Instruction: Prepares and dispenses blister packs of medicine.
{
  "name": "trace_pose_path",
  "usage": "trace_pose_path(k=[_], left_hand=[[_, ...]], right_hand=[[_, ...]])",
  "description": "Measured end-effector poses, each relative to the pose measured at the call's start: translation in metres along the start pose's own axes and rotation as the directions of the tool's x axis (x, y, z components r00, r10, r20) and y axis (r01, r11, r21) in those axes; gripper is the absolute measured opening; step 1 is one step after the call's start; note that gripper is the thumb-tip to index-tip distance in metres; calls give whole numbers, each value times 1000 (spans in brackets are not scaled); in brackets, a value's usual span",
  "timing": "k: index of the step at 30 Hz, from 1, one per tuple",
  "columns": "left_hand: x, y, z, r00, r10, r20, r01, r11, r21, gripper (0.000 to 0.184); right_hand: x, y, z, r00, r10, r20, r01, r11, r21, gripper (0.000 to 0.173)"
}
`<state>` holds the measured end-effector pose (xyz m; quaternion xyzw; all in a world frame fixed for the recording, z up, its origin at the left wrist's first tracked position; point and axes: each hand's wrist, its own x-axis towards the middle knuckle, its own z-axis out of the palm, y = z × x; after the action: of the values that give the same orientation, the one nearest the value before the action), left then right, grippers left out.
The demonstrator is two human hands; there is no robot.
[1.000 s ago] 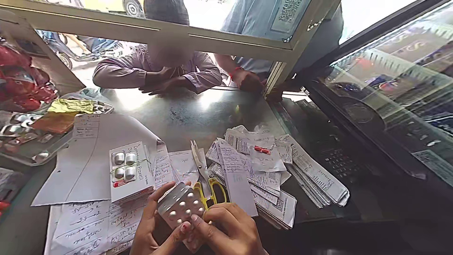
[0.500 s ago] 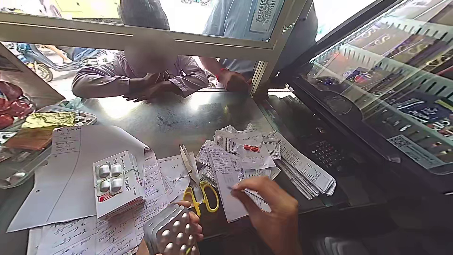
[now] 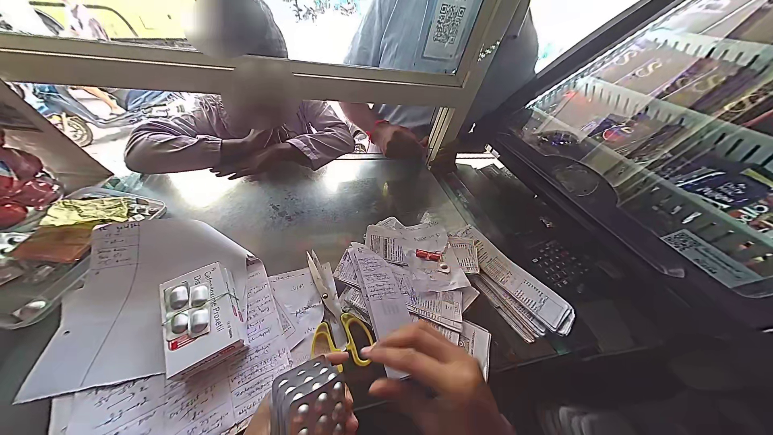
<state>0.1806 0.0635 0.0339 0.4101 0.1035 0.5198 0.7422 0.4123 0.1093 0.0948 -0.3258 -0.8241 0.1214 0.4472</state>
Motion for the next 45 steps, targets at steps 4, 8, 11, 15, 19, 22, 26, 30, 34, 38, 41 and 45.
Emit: trace_pose_path(k=[4, 8, 11, 15, 19, 22, 26, 30, 34, 38, 41, 45], left_hand=[[-4, 6, 0, 999, 5, -35, 2, 977, 215, 42], [-8, 7, -1, 999, 22, -28, -15, 971, 237, 43], [-9, 7, 1, 994, 62, -91, -36, 966, 255, 39], [-5, 7, 2, 998, 52, -42, -41, 974, 222, 41], [-4, 10, 5, 993, 7, -122, 8, 993, 117, 37], [0, 7, 0, 994, -17, -107, 24, 998, 63, 37], [-1, 7, 1, 997, 58, -58, -52, 993, 104, 39], [0, 5, 6, 992, 41, -117, -30, 995, 97, 43], [-1, 10, 8, 996, 82, -31, -78, 990, 116, 43], [-3, 13, 16, 995, 90, -45, -84, 989, 124, 33], [-4, 14, 18, 994, 93, -53, -87, 990, 109, 33], [-6, 14, 23, 993, 99, -68, -95, 994, 59, 40]], right_hand=[[-10, -21, 36, 994, -78, 81, 71, 993, 94, 34], [-11, -20, 39, 996, -80, -51, 83, 994, 66, 24], [-13, -20, 45, 988, -106, -111, 106, 994, -13, 20], [-8, -15, 40, 999, -17, -40, 23, 988, 152, 30], [-3, -12, 42, 999, 30, 13, -32, 954, 300, 32], [-1, -12, 42, 999, 11, 30, -18, 966, 257, 21], [2, -13, 40, 985, -137, 100, 108, 961, 255, 16], [3, -15, 40, 983, -142, 119, 117, 973, 199, 24], [3, -14, 38, 982, -163, 97, 122, 935, 334, 11], [1, -20, 45, 994, -103, -26, 105, 929, 354, 11], [-4, -27, 53, 989, -88, -122, 121, 948, 293, 12], [-17, -29, 70, 921, -200, -336, 260, 954, 146, 7]])
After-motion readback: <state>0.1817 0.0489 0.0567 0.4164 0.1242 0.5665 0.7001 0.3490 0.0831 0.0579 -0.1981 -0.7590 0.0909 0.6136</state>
